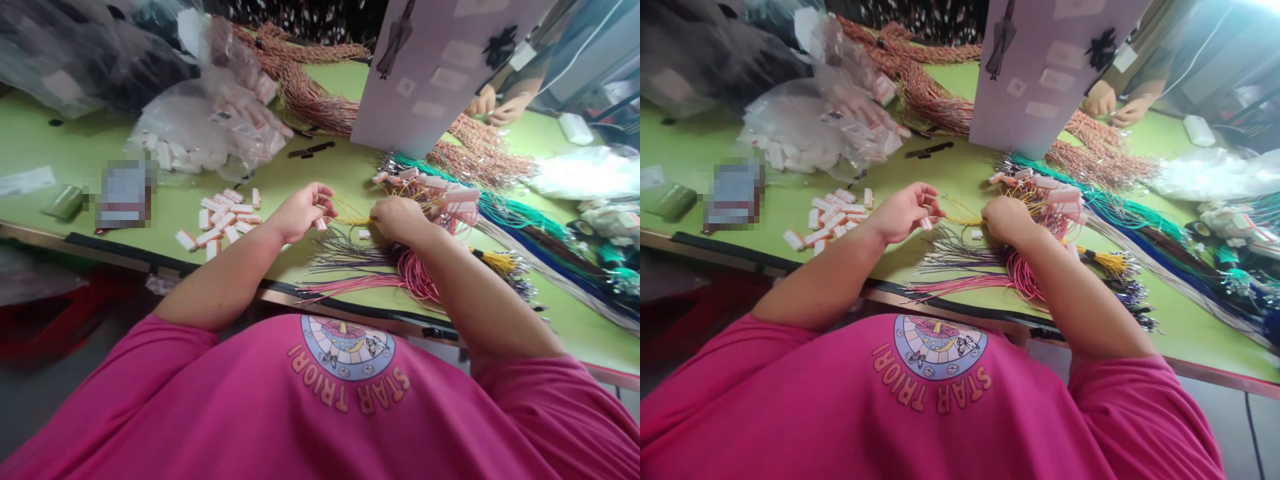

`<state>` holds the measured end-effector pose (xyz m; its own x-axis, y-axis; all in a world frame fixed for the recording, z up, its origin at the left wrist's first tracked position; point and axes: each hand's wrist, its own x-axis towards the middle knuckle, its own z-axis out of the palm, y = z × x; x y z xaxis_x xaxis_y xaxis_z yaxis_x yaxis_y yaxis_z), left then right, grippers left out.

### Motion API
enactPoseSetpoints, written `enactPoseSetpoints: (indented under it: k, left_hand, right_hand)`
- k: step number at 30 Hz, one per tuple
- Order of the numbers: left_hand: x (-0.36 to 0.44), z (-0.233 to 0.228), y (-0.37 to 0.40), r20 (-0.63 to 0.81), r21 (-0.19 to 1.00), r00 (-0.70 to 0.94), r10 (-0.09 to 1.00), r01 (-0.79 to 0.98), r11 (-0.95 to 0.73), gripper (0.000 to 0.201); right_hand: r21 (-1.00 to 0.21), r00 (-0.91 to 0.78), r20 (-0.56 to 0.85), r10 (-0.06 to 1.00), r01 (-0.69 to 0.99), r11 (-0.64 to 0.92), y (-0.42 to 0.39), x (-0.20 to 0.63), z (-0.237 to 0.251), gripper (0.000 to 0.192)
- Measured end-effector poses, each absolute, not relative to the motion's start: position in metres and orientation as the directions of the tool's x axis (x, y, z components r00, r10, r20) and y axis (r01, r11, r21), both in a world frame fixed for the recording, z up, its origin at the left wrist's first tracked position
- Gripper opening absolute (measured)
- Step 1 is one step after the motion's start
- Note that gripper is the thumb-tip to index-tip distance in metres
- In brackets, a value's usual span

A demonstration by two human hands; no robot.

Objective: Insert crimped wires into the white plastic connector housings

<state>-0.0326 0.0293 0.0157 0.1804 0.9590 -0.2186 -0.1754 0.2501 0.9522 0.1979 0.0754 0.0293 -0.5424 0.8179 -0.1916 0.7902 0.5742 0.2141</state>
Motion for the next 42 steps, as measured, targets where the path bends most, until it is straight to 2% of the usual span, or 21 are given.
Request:
enactPoseSetpoints:
  k: [4, 7, 9, 11, 13, 17, 21, 25, 30, 33, 35, 39, 42]
  left_hand:
    - [-0.03, 0.013, 0.028, -0.24, 0.942, 0.22, 0.946, -0.185, 0.282, 0.027]
    - [-0.028, 0.008, 0.029, -0.218, 0.962, 0.177, 0.96, -0.13, 0.242, 0.016]
    - [-0.027, 0.006, 0.031, -0.232, 0.956, 0.135, 0.963, -0.152, 0.251, 0.01]
    - [-0.027, 0.006, 0.032, -0.261, 0.935, 0.125, 0.957, -0.213, 0.283, 0.015]
    - [-0.027, 0.006, 0.031, -0.281, 0.922, 0.138, 0.95, -0.234, 0.307, 0.028]
    - [-0.025, 0.005, 0.028, -0.269, 0.947, 0.189, 0.944, -0.124, 0.295, 0.048]
    - [-0.021, 0.004, 0.025, -0.277, 0.95, 0.225, 0.934, -0.08, 0.301, 0.049]
    - [-0.02, 0.002, 0.023, -0.269, 0.955, 0.272, 0.924, -0.044, 0.292, 0.044]
    - [-0.021, -0.001, 0.021, -0.208, 0.967, 0.349, 0.914, -0.067, 0.246, 0.046]
    - [-0.019, -0.001, 0.019, -0.195, 0.97, 0.329, 0.924, -0.077, 0.232, 0.038]
    - [-0.018, -0.001, 0.018, -0.223, 0.955, 0.282, 0.933, -0.128, 0.266, 0.032]
    - [-0.013, -0.003, 0.016, -0.329, 0.889, 0.287, 0.9, -0.227, 0.397, 0.039]
    - [-0.01, -0.007, 0.015, -0.302, 0.899, 0.334, 0.893, -0.211, 0.383, 0.045]
  right_hand:
    - [0.098, -0.611, -0.1, 0.785, 0.779, 0.619, 0.078, 0.226, 0.024, 0.028]
    - [-0.043, -0.597, -0.056, 0.8, 0.802, 0.595, 0.08, 0.235, 0.022, 0.026]
    - [-0.139, -0.639, -0.045, 0.768, 0.765, 0.629, 0.081, 0.238, 0.021, 0.025]
    - [-0.221, -0.712, -0.025, 0.701, 0.688, 0.691, 0.083, 0.239, 0.021, 0.024]
    - [-0.327, -0.754, 0.011, 0.656, 0.618, 0.715, 0.084, 0.241, 0.023, 0.023]
    - [-0.622, -0.671, 0.042, 0.74, 0.563, 0.545, 0.084, 0.242, 0.036, 0.019]
    - [-0.786, -0.61, -0.057, 0.79, 0.516, 0.342, 0.075, 0.231, 0.054, 0.018]
    - [-0.862, -0.635, -0.096, 0.767, 0.439, 0.256, 0.06, 0.206, 0.056, 0.014]
    - [-0.913, -0.608, -0.095, 0.788, 0.369, 0.174, 0.048, 0.194, 0.034, 0.024]
    - [-0.942, -0.566, -0.088, 0.82, 0.314, 0.116, 0.046, 0.199, 0.024, 0.014]
    - [-0.949, -0.547, -0.048, 0.835, 0.285, 0.132, 0.046, 0.203, 0.022, 0.015]
    - [-0.922, -0.489, 0.049, 0.871, 0.314, 0.228, 0.046, 0.206, 0.019, 0.021]
    - [-0.865, -0.463, 0.13, 0.877, 0.38, 0.329, 0.045, 0.206, 0.015, 0.022]
